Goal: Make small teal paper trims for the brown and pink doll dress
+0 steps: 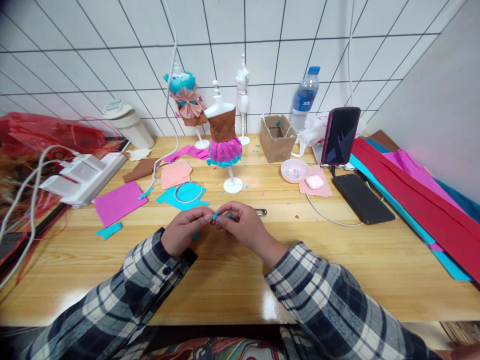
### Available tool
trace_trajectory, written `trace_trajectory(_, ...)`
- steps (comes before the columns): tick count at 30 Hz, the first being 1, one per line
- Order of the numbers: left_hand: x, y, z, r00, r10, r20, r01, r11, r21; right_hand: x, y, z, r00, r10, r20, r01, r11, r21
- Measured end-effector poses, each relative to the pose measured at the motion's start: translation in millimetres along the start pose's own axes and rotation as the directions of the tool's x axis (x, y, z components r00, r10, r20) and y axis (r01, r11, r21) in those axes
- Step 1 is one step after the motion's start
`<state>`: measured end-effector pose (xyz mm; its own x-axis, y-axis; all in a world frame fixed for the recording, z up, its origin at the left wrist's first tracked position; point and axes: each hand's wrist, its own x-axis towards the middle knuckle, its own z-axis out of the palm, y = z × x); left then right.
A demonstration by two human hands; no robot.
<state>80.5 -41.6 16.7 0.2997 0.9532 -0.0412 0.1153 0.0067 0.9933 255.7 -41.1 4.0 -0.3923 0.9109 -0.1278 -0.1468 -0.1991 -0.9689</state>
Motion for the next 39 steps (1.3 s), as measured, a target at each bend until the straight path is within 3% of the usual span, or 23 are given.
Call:
trace_trajectory(6, -1, -1, 2.0, 0.998, -0.065, -0.028, 0.062, 0.995, -0.084, 1, -2, -1, 0.997, 0.015, -0.07, -0.019, 0.998, -0.056)
trace_trajectory(9, -2, -2, 2.4, 0.996, -0.089, -0.012, 0.087, 0.992, -0.086, 0, -4, -3, 0.999, 0.023, -0.037, -0.025, 0.999, -0.041)
trace_trajectory(14, -2, 0, 2.5, 0.995, -0.097, -0.015, 0.096, 0.993, -0.071, -2, -8, -4, 0.997, -0.077, 0.021, 0.078, 0.994, -0.081)
trace_trajectory(19, -3, 1, 4.5, 0.995, -0.098, 0.021, 0.1, 0.989, -0.11, 0, -5, 0, 0.996, -0.076, -0.053, 0.07, 0.993, -0.097)
trace_trajectory(24, -1, -5, 5.3, 0.995, -0.092, 0.027, 0.093, 0.993, -0.068, 1, -6, -1, 0.997, -0.068, -0.03, 0.066, 0.996, -0.063)
trace_trajectory(26, -1, -5, 5.4, 0.998, -0.058, 0.033, 0.058, 0.998, 0.002, 2, -6, -2, 0.996, -0.077, -0.044, 0.073, 0.993, -0.088)
trace_trajectory(29, -2, -2, 5.3, 0.997, 0.075, -0.017, -0.069, 0.968, 0.241, 4, -3, -4, 0.988, -0.096, -0.125, 0.078, 0.987, -0.142)
trace_trajectory(33, -2, 3, 4.3, 0.96, 0.28, -0.016, -0.223, 0.797, 0.561, 5, 1, -5, 0.977, -0.12, -0.179, 0.081, 0.975, -0.208)
trace_trajectory(36, -2, 5, 3.2, 0.934, 0.356, 0.03, -0.295, 0.721, 0.628, 4, 1, -5, 0.975, -0.138, -0.174, 0.096, 0.968, -0.232)
trace_trajectory(39, -2, 6, 2.1, 0.932, 0.36, 0.046, -0.307, 0.713, 0.63, 4, 0, -5, 0.978, -0.15, -0.148, 0.111, 0.964, -0.24)
